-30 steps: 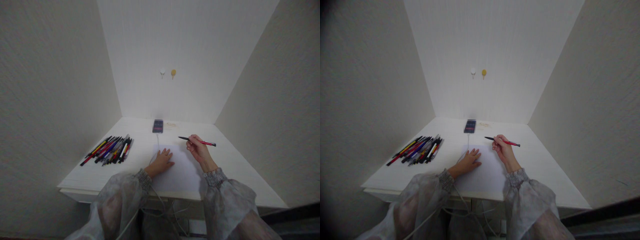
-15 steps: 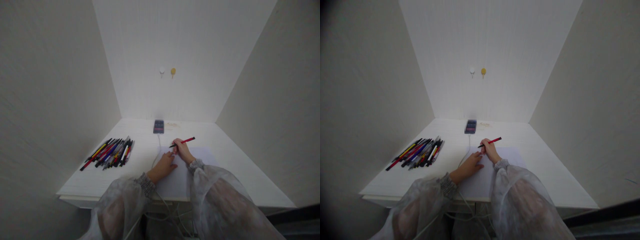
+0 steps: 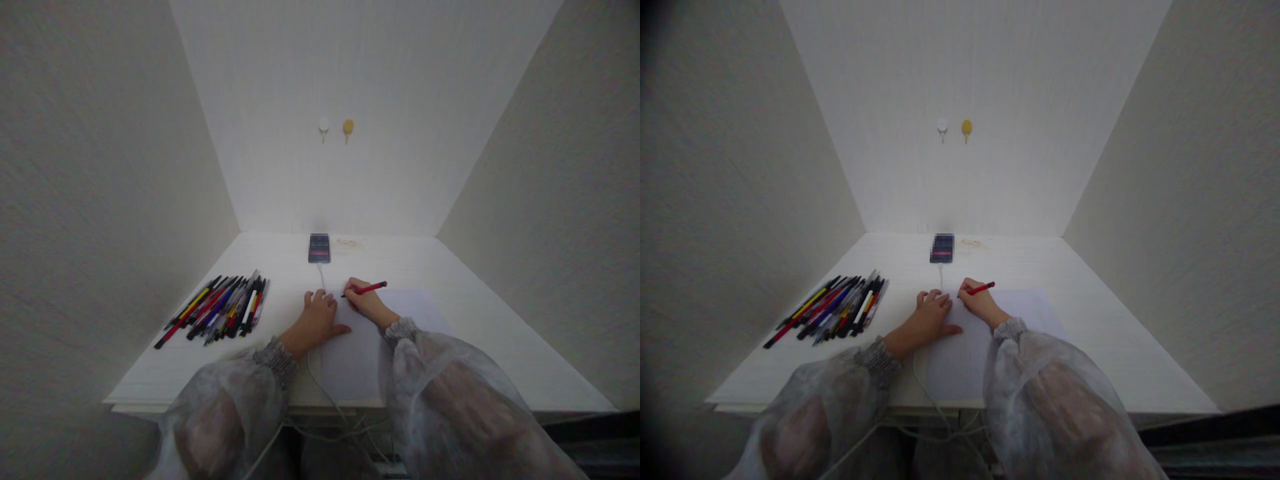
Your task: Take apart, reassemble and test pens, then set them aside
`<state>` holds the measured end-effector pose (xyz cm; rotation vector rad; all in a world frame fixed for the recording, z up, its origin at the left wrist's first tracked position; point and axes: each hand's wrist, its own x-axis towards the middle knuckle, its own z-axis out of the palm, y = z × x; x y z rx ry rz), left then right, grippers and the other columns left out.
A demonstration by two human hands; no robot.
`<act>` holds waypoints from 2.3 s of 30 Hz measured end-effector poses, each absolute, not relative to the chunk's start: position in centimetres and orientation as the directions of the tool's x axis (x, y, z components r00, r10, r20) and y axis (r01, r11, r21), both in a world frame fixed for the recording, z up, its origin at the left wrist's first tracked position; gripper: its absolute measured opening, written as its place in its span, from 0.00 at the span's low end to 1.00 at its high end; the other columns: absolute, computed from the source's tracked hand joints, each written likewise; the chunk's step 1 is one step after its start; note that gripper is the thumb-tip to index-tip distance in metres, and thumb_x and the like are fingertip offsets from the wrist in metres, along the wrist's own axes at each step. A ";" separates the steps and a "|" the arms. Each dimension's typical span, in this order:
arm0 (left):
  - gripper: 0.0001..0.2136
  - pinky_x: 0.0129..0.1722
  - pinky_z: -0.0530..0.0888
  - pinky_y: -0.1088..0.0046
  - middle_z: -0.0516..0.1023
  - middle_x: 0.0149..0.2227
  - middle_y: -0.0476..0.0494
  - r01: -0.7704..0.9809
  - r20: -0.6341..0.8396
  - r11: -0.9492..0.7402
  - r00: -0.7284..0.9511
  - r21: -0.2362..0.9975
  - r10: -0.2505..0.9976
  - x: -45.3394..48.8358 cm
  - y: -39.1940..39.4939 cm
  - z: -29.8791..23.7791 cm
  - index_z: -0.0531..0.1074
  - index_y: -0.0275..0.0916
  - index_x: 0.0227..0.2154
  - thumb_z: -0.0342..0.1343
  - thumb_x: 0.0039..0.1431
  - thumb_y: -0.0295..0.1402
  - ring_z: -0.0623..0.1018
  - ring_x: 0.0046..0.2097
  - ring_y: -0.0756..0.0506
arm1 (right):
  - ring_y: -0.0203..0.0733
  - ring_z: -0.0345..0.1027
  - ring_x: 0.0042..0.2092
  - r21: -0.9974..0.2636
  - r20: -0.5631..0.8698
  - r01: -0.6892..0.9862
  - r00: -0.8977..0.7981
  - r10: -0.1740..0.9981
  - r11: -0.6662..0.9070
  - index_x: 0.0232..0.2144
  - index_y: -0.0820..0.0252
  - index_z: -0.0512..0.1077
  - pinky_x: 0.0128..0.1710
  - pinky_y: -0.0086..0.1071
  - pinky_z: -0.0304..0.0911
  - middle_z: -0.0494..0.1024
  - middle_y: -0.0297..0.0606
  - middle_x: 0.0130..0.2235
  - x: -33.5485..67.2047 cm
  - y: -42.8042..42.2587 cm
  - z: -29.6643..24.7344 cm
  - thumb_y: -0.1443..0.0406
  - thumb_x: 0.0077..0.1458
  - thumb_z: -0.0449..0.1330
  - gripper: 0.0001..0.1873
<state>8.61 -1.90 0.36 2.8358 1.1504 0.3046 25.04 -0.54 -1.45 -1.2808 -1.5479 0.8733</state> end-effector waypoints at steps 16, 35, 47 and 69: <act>0.31 0.46 0.52 0.53 0.67 0.44 0.37 0.703 0.152 -0.708 0.694 0.073 0.704 8.7 -1.9 0.4 0.65 0.38 0.44 0.43 0.45 0.58 0.61 0.48 0.36 | 0.29 0.50 0.16 -0.885 0.174 0.436 -0.019 0.985 0.164 0.19 0.60 0.60 0.17 0.24 0.46 0.60 0.25 0.14 24.8 -0.5 -1.0 0.70 0.44 0.50 0.05; 0.30 0.46 0.52 0.53 0.68 0.44 0.38 0.704 0.157 -0.707 0.692 0.069 0.705 8.7 -1.7 0.2 0.66 0.38 0.41 0.43 0.45 0.58 0.61 0.47 0.37 | 0.30 0.50 0.17 -0.893 0.161 0.427 0.008 0.987 0.142 0.17 0.59 0.58 0.17 0.25 0.46 0.59 0.26 0.13 24.6 -0.8 -0.5 0.68 0.44 0.50 0.07; 0.30 0.47 0.51 0.53 0.66 0.45 0.38 0.718 0.099 -0.693 0.687 0.061 0.720 8.7 -1.8 0.5 0.66 0.39 0.43 0.44 0.45 0.57 0.60 0.48 0.37 | 0.30 0.51 0.16 -0.893 0.162 0.421 -0.030 0.986 0.159 0.18 0.59 0.58 0.16 0.24 0.45 0.60 0.26 0.13 24.7 -0.9 -0.7 0.67 0.46 0.50 0.07; 0.30 0.46 0.52 0.54 0.67 0.45 0.38 0.712 0.112 -0.696 0.687 0.095 0.718 8.8 -1.8 0.8 0.66 0.38 0.42 0.43 0.45 0.57 0.61 0.48 0.38 | 0.30 0.51 0.18 -0.875 0.178 0.456 -0.005 0.984 0.161 0.17 0.59 0.58 0.17 0.25 0.45 0.60 0.26 0.14 24.6 -0.7 -0.7 0.68 0.44 0.50 0.07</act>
